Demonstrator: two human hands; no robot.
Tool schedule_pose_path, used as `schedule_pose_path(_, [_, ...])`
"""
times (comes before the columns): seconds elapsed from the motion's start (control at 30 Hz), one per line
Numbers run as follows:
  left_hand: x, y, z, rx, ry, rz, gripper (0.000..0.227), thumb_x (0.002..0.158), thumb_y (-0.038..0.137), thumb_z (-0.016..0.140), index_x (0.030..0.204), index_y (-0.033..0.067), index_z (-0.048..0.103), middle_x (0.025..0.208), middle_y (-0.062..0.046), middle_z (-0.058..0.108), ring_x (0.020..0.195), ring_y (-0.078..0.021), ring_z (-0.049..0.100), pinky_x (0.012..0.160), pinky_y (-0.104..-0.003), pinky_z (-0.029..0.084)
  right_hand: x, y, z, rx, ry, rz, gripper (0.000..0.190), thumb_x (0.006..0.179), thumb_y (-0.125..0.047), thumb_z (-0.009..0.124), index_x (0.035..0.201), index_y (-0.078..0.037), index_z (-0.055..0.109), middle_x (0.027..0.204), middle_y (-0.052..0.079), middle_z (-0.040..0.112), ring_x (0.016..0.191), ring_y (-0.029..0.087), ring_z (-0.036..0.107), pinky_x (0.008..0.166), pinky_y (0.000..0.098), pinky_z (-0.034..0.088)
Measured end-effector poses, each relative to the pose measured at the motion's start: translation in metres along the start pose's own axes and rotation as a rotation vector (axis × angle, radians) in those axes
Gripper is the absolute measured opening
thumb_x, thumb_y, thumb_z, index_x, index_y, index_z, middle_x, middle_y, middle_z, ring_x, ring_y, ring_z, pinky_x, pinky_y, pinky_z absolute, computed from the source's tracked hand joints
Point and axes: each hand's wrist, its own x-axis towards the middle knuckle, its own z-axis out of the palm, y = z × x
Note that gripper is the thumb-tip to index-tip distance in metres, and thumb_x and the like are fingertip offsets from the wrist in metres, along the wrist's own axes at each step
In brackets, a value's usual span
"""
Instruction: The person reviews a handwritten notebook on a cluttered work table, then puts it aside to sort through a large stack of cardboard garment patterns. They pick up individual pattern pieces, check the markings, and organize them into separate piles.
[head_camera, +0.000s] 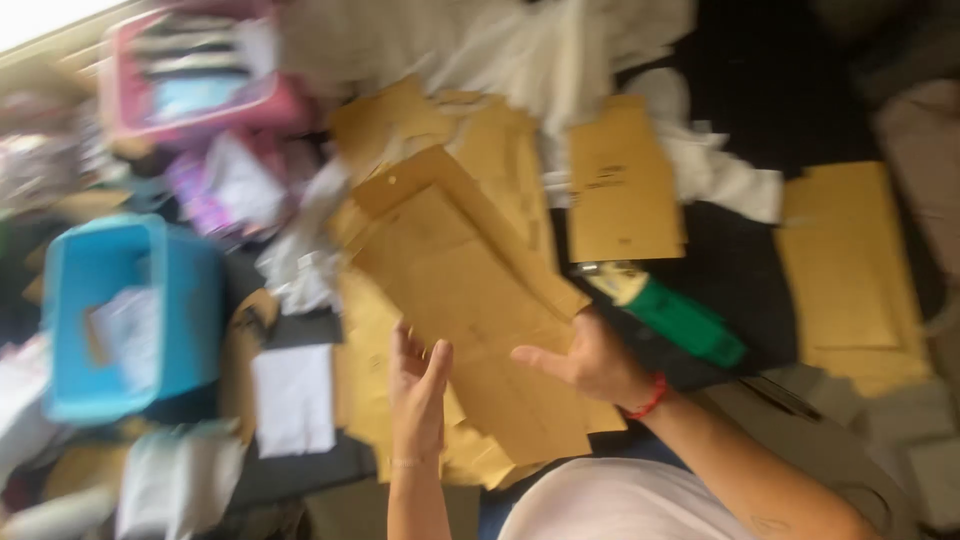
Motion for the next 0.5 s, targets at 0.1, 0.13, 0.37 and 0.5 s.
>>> schedule_pose_path(0.1, [-0.018, -0.017, 0.057, -0.098, -0.057, 0.058, 0.046, 0.077, 0.013, 0.053, 0.12, 0.0091, 0.036, 0.117, -0.007, 0.049, 0.105, -0.0157, 0.047, 0.09, -0.029, 0.04, -0.013, 0.042, -0.032, -0.311, 0.146, 0.031, 0.054, 0.064, -0.039, 0.076, 0.042, -0.014, 0.034, 0.042, -0.009, 0.031, 0.039, 0.005, 0.028, 0.036, 0.0252, 0.024])
schedule_pose_path(0.13, [-0.02, -0.026, 0.069, -0.079, -0.147, 0.091, 0.051, 0.078, 0.011, 0.053, 0.123, 0.0087, 0.031, 0.118, -0.009, 0.047, 0.106, -0.0172, 0.047, 0.092, -0.03, 0.039, -0.017, 0.052, -0.046, -0.195, 0.136, 0.027, 0.03, 0.068, -0.031, 0.07, 0.066, -0.008, 0.049, 0.068, -0.001, 0.049, 0.063, 0.008, 0.045, 0.057, 0.0246, 0.036])
schedule_pose_path(0.37, [-0.023, -0.048, 0.099, 0.425, -0.352, 0.166, 0.046, 0.079, 0.024, 0.053, 0.122, 0.0086, 0.042, 0.121, -0.009, 0.05, 0.113, -0.0201, 0.049, 0.095, -0.032, 0.038, -0.046, 0.085, -0.238, -0.098, 0.612, 0.294, 0.053, 0.067, -0.014, 0.063, 0.117, -0.007, 0.047, 0.117, 0.007, 0.052, 0.106, 0.019, 0.049, 0.093, 0.0321, 0.038])
schedule_pose_path(0.5, [-0.028, -0.058, 0.087, 0.629, -0.258, 0.2, 0.033, 0.08, 0.019, 0.052, 0.111, 0.0095, 0.054, 0.112, -0.005, 0.057, 0.103, -0.0154, 0.053, 0.087, -0.028, 0.042, -0.052, 0.144, -0.301, -0.205, 0.634, 0.44, 0.043, 0.07, -0.016, 0.067, 0.107, -0.001, 0.051, 0.11, 0.01, 0.054, 0.102, 0.023, 0.05, 0.084, 0.0348, 0.039])
